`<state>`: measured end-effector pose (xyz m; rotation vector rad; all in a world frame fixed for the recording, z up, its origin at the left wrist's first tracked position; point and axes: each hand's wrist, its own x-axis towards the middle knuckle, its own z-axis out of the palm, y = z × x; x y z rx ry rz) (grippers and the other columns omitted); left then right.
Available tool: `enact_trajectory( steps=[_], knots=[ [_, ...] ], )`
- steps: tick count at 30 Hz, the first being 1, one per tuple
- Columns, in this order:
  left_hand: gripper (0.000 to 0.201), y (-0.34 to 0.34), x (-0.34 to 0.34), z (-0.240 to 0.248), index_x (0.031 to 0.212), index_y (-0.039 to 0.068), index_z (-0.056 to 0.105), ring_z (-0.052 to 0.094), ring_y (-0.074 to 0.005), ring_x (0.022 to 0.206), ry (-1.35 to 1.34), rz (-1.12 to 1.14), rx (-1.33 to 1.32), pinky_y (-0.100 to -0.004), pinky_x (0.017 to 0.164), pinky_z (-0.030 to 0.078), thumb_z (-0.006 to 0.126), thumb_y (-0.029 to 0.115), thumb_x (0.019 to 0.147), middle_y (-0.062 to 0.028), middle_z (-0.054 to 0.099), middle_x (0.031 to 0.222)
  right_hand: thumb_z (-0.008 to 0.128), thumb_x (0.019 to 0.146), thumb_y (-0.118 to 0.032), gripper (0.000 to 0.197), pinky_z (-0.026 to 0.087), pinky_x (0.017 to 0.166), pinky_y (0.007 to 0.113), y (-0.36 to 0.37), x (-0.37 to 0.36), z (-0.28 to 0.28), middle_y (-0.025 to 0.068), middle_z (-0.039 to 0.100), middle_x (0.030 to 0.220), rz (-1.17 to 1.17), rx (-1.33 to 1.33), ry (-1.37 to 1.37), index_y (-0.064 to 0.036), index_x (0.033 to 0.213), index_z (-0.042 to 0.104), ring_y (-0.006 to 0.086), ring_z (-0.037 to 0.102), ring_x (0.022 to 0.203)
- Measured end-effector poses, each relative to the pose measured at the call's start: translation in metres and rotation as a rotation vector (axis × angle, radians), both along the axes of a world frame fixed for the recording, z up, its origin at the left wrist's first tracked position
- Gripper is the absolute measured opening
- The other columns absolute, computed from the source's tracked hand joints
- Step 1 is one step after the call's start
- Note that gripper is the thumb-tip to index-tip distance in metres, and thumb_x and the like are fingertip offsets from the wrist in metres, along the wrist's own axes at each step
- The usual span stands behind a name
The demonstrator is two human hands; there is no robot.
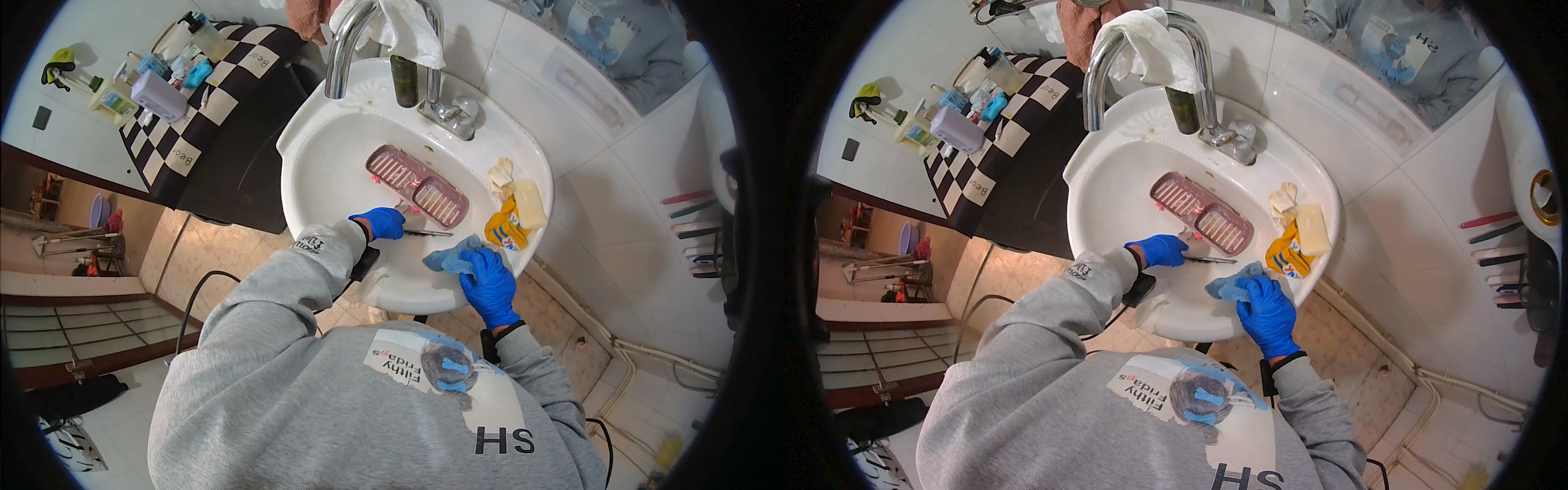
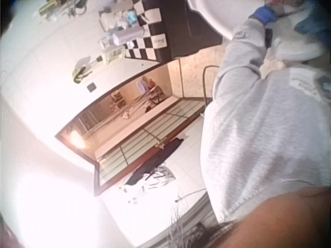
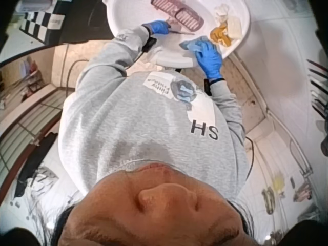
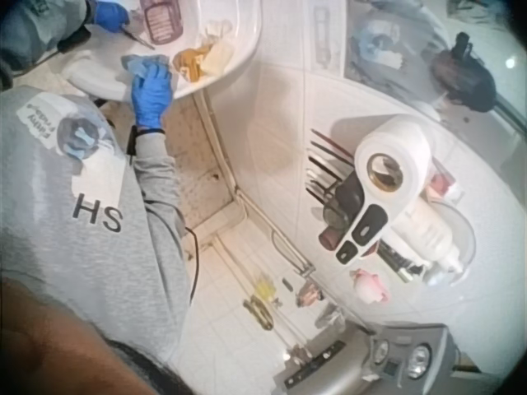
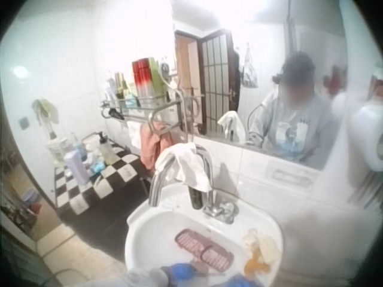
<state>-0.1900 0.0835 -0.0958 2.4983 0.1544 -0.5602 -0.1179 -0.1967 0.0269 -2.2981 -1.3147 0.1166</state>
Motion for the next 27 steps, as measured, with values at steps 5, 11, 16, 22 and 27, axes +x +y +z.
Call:
enact_trajectory(
  steps=[5,11,16,22,27],
  knots=[
    [0.034,0.002,0.012,-0.003,0.1,0.003,0.057,0.059,-0.0248,0.082,0.041,0.768,-0.649,-0.0363,0.074,0.048,0.056,0.032,0.083,-0.0125,0.061,0.093,0.061,0.071,-0.014,0.028,0.048,0.068,0.037,0.0,0.0,0.0,0.0055,0.053,0.094,0.007,0.011,-0.022,-0.0143,0.098,0.056,0.0272,0.054,0.083],
    [0.044,-0.019,0.035,-0.027,0.112,0.005,0.053,0.057,-0.0269,0.088,0.052,1.406,-1.303,-0.0411,0.071,0.05,0.057,0.039,0.084,-0.0134,0.057,0.102,0.063,0.071,-0.015,0.028,0.048,0.066,0.037,-0.001,0.002,-0.002,0.0056,0.054,0.094,0.019,0.021,-0.038,-0.015,0.099,0.057,0.027,0.056,0.081],
    [0.054,-0.019,0.056,-0.04,0.115,0.01,0.029,0.056,-0.0284,0.089,-0.207,1.539,-1.188,-0.0469,0.066,0.048,0.065,0.024,0.077,-0.0151,0.053,0.107,0.062,0.072,-0.015,0.028,0.048,0.065,0.037,0.0,0.003,-0.005,0.0057,0.054,0.092,0.043,0.032,-0.065,-0.0145,0.099,0.055,0.0269,0.055,0.08],
    [0.047,-0.019,0.051,-0.036,0.108,0.012,0.036,0.057,-0.0252,0.072,-0.313,1.606,-1.24,-0.0437,0.059,0.052,0.069,0.018,0.074,-0.0127,0.054,0.094,0.062,0.072,-0.016,0.026,0.048,0.065,0.036,-0.001,0.003,-0.003,0.0058,0.054,0.092,0.05,0.019,-0.055,-0.0142,0.097,0.056,0.027,0.055,0.081],
    [0.06,0.009,0.022,-0.007,0.12,0.01,0.032,0.056,-0.0214,0.07,-0.448,1.486,-1.203,-0.0367,0.055,0.051,0.07,0.014,0.073,-0.0091,0.054,0.088,0.061,0.071,-0.014,0.025,0.047,0.07,0.038,0.012,0.01,0.011,0.0077,0.054,0.093,0.042,-0.063,0.171,-0.0112,0.096,0.056,0.0295,0.054,0.085]
  ],
)
